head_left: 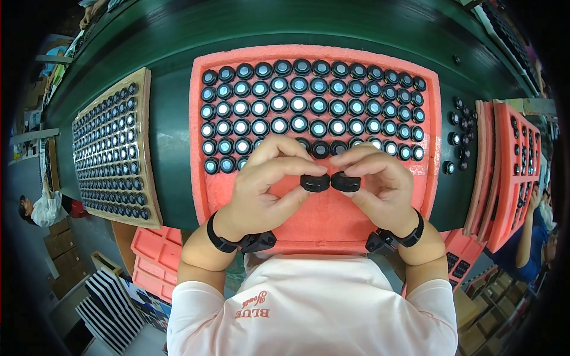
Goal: The person picks up small black electronic components from a pink tray, turns them over to inspect different sides, and then places them back into the tray.
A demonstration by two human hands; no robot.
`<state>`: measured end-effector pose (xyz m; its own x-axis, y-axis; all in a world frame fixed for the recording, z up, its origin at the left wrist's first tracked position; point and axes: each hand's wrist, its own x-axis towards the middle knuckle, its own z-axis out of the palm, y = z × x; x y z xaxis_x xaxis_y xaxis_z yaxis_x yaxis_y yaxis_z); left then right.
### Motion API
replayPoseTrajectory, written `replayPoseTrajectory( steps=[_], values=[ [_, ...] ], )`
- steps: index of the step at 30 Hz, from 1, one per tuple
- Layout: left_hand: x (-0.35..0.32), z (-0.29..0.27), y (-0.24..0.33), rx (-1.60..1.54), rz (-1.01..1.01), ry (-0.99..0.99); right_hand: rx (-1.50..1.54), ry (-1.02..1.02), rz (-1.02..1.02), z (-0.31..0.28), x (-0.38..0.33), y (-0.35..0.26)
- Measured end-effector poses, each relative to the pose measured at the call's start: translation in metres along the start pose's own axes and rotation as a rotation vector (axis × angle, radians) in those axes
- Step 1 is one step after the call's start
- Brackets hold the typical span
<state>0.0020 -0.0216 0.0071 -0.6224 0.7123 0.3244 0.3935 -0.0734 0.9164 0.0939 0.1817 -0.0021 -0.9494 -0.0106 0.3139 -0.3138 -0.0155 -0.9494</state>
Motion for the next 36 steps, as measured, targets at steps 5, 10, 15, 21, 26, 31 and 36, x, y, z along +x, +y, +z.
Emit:
replayPoseTrajectory(
  steps=[5,10,15,21,26,31,36],
  values=[
    [0.001,0.004,-0.005,-0.064,0.014,-0.004,-0.034,0.012,-0.005,0.0,-0.004,0.0],
    [0.0,0.007,-0.005,-0.199,-0.031,0.042,-0.118,0.062,0.0,0.001,-0.003,-0.003],
    [-0.005,0.007,0.001,-0.158,-0.062,0.024,-0.167,0.016,0.012,-0.001,-0.003,-0.009],
    [-0.003,0.01,-0.006,-0.075,0.112,0.152,-0.04,0.087,0.023,0.003,-0.009,-0.004],
    [-0.002,0.002,-0.005,0.008,0.166,0.102,-0.147,-0.004,-0.103,-0.002,-0.006,0.0],
    [-0.006,-0.002,-0.003,-0.054,0.091,0.17,-0.136,0.001,-0.086,-0.001,-0.005,0.0],
    [-0.002,-0.009,0.004,-0.118,0.058,0.272,-0.143,0.048,-0.073,0.003,-0.002,0.0]
  ],
)
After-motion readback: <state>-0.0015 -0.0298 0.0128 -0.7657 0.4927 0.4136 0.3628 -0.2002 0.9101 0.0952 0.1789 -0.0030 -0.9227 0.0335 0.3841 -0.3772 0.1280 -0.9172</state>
